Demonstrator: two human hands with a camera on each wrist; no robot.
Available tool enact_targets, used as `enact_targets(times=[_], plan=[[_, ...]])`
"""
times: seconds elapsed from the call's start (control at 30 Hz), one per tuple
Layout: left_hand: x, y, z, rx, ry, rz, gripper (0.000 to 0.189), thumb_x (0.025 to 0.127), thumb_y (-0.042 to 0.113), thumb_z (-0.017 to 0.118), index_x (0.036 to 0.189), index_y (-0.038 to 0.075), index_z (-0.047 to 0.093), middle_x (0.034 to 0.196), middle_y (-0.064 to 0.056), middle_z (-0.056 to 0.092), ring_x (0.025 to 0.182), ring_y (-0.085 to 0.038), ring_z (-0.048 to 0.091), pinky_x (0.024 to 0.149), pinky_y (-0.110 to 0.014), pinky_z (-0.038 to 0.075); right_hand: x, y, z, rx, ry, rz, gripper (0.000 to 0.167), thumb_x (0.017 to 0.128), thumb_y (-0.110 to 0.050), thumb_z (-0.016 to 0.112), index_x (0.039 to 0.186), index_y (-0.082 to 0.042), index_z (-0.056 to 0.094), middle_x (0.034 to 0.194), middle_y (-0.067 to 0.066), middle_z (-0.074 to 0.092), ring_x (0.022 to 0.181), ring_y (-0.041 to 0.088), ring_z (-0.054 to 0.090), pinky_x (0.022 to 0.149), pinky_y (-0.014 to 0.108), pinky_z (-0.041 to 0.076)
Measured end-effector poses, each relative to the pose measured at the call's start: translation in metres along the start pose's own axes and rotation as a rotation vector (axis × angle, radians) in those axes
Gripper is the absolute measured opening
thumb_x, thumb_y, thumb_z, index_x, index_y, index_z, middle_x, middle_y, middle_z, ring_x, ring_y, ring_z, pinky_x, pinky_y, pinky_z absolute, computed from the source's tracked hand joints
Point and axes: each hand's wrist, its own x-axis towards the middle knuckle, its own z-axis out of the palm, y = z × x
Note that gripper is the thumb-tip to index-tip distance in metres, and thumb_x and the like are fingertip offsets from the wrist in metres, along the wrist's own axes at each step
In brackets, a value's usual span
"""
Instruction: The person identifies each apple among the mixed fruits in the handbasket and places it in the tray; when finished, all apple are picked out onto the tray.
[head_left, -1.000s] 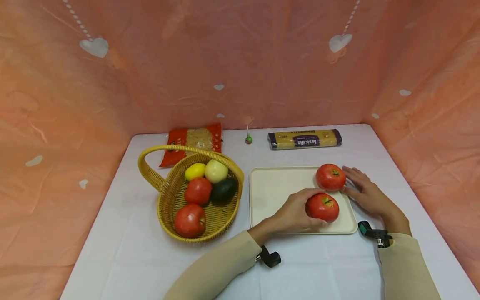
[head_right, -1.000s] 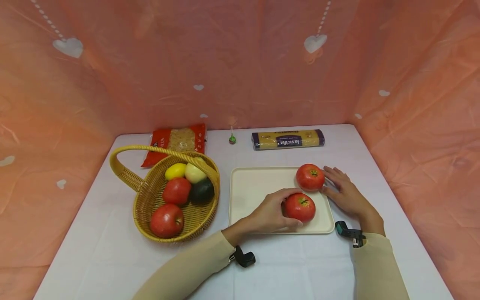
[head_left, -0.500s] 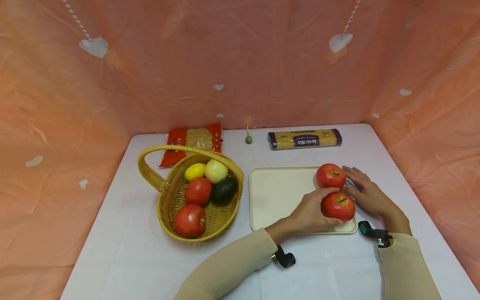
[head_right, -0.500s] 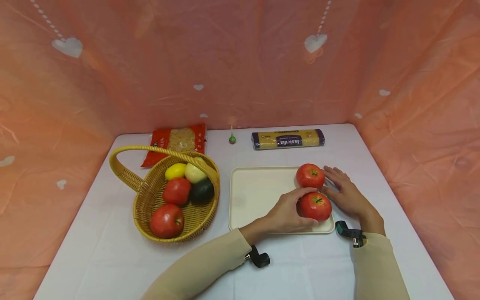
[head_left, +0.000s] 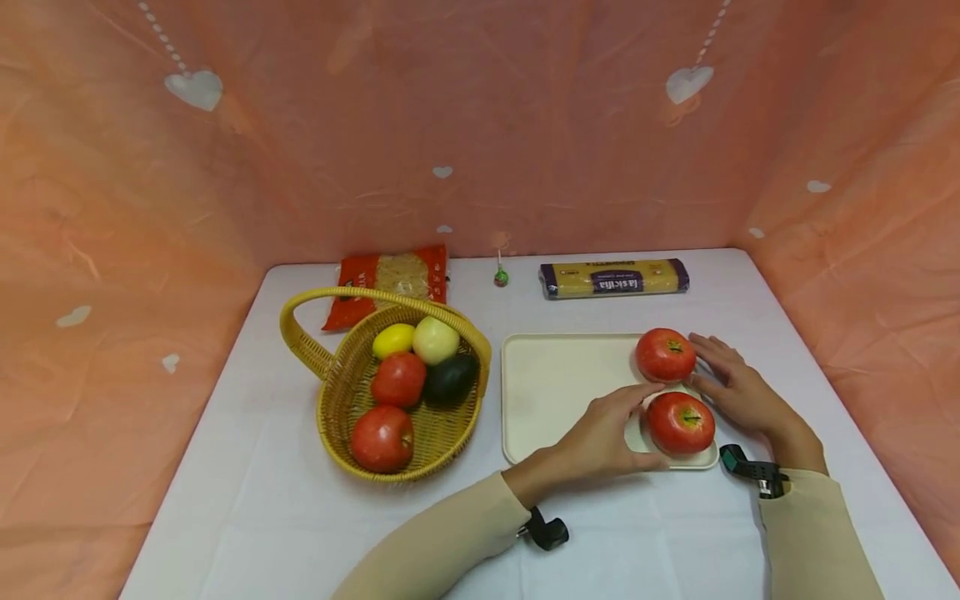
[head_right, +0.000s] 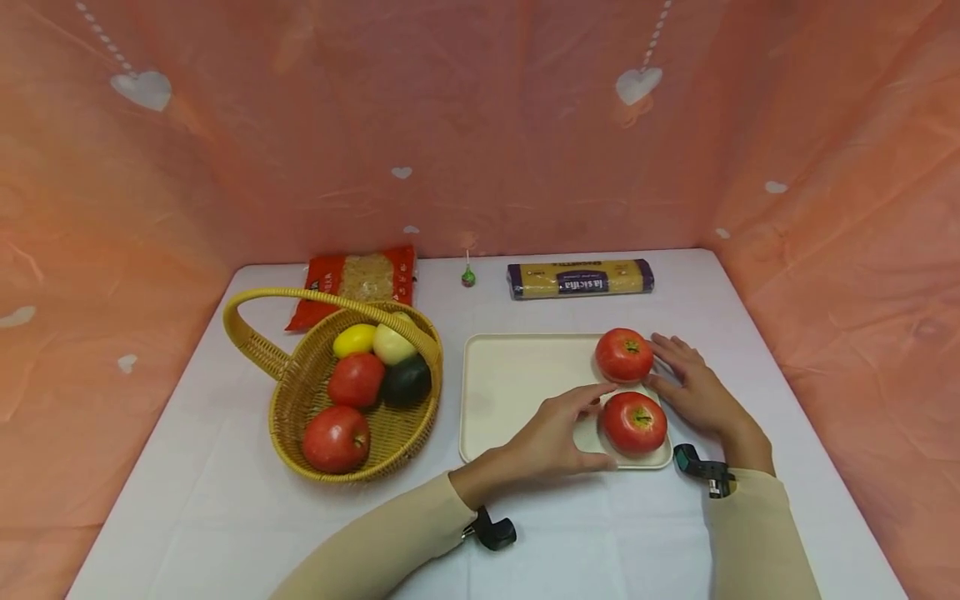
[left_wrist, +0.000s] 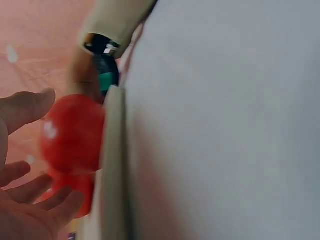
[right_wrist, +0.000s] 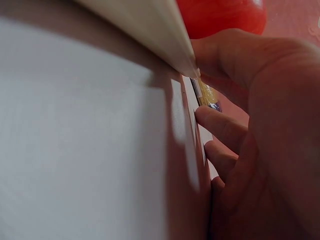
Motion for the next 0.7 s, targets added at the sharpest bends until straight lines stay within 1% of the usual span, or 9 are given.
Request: enact_targets(times=[0.07, 0.1, 0.2, 0.3, 0.4, 0.47, 0.53, 0.6, 0.7], plan=[[-0.009, 0.003, -0.010, -0.025, 0.002, -0.018, 0.092, 0.087, 0.027, 0.096, 0.164, 0.011, 0.048, 0.163, -0.003, 0.058, 0.139, -0.015, 0.064, 0.112, -0.014, 0.048, 0.000, 0.000, 0.000, 0.001, -0.004, 0.010, 0.070, 0.109, -0.027, 0.066, 0.171, -0.010, 0.037, 0.179, 0.028, 0.023, 0.167, 0.054, 0.001, 0.116, 0.093, 0.010], [-0.015, 0.005, -0.015, -0.058, -0.001, -0.028, 0.091, 0.087, 0.025, 0.096, 0.163, 0.011, 0.049, 0.163, -0.004, 0.058, 0.138, -0.017, 0.066, 0.111, -0.015, 0.050, 0.000, 0.000, 0.000, -0.001, -0.006, 0.014, 0.071, 0.109, -0.028, 0.066, 0.171, -0.011, 0.036, 0.179, 0.027, 0.022, 0.168, 0.054, 0.001, 0.115, 0.093, 0.011], [-0.033, 0.009, -0.034, -0.208, -0.031, -0.055, 0.088, 0.087, 0.018, 0.096, 0.162, 0.012, 0.051, 0.163, -0.004, 0.058, 0.141, -0.020, 0.064, 0.113, -0.019, 0.052, -0.001, 0.001, -0.001, -0.001, -0.015, 0.022, 0.071, 0.110, -0.029, 0.064, 0.172, -0.011, 0.035, 0.180, 0.027, 0.021, 0.168, 0.053, -0.001, 0.115, 0.093, 0.011], [-0.054, 0.010, -0.057, -0.403, -0.091, -0.066, 0.086, 0.086, 0.010, 0.094, 0.161, 0.012, 0.053, 0.164, -0.003, 0.057, 0.149, -0.022, 0.058, 0.117, -0.022, 0.050, -0.001, 0.002, -0.001, 0.005, -0.016, 0.022, 0.070, 0.110, -0.030, 0.064, 0.171, -0.010, 0.035, 0.179, 0.028, 0.020, 0.167, 0.054, -0.002, 0.116, 0.093, 0.010], [-0.077, 0.007, -0.083, -0.526, -0.165, -0.069, 0.084, 0.088, 0.005, 0.092, 0.161, 0.012, 0.053, 0.165, -0.001, 0.056, 0.153, -0.022, 0.054, 0.121, -0.024, 0.047, -0.002, 0.002, -0.001, 0.014, -0.015, 0.025, 0.070, 0.110, -0.029, 0.065, 0.171, -0.009, 0.036, 0.179, 0.028, 0.019, 0.168, 0.053, -0.003, 0.117, 0.092, 0.009], [-0.092, 0.005, -0.100, -0.553, -0.204, -0.062, 0.083, 0.088, 0.003, 0.090, 0.162, 0.010, 0.052, 0.165, -0.004, 0.056, 0.154, -0.022, 0.053, 0.123, -0.028, 0.046, -0.002, 0.002, -0.001, 0.016, -0.016, 0.030, 0.071, 0.110, -0.029, 0.065, 0.171, -0.009, 0.035, 0.180, 0.028, 0.019, 0.168, 0.053, -0.004, 0.117, 0.092, 0.009], [-0.108, 0.002, -0.116, -0.551, -0.222, -0.059, 0.081, 0.089, 0.002, 0.089, 0.161, 0.009, 0.053, 0.165, -0.006, 0.057, 0.153, -0.022, 0.053, 0.124, -0.030, 0.046, -0.002, 0.002, -0.001, 0.016, -0.016, 0.031, 0.071, 0.110, -0.029, 0.064, 0.171, -0.009, 0.035, 0.179, 0.029, 0.018, 0.168, 0.053, -0.004, 0.117, 0.092, 0.009], [-0.124, 0.000, -0.131, -0.543, -0.225, -0.065, 0.080, 0.089, 0.002, 0.089, 0.161, 0.007, 0.053, 0.164, -0.008, 0.057, 0.154, -0.023, 0.053, 0.126, -0.032, 0.045, -0.002, 0.002, -0.001, 0.020, -0.019, 0.033, 0.071, 0.110, -0.029, 0.064, 0.171, -0.009, 0.034, 0.180, 0.029, 0.018, 0.168, 0.053, -0.005, 0.117, 0.092, 0.009], [-0.149, -0.004, -0.151, -0.516, -0.205, -0.089, 0.078, 0.091, 0.004, 0.088, 0.160, 0.007, 0.054, 0.164, -0.009, 0.058, 0.153, -0.025, 0.054, 0.127, -0.035, 0.044, -0.001, 0.003, 0.000, 0.018, -0.023, 0.032, 0.071, 0.111, -0.030, 0.063, 0.172, -0.010, 0.034, 0.180, 0.028, 0.018, 0.168, 0.053, -0.005, 0.116, 0.093, 0.010]])
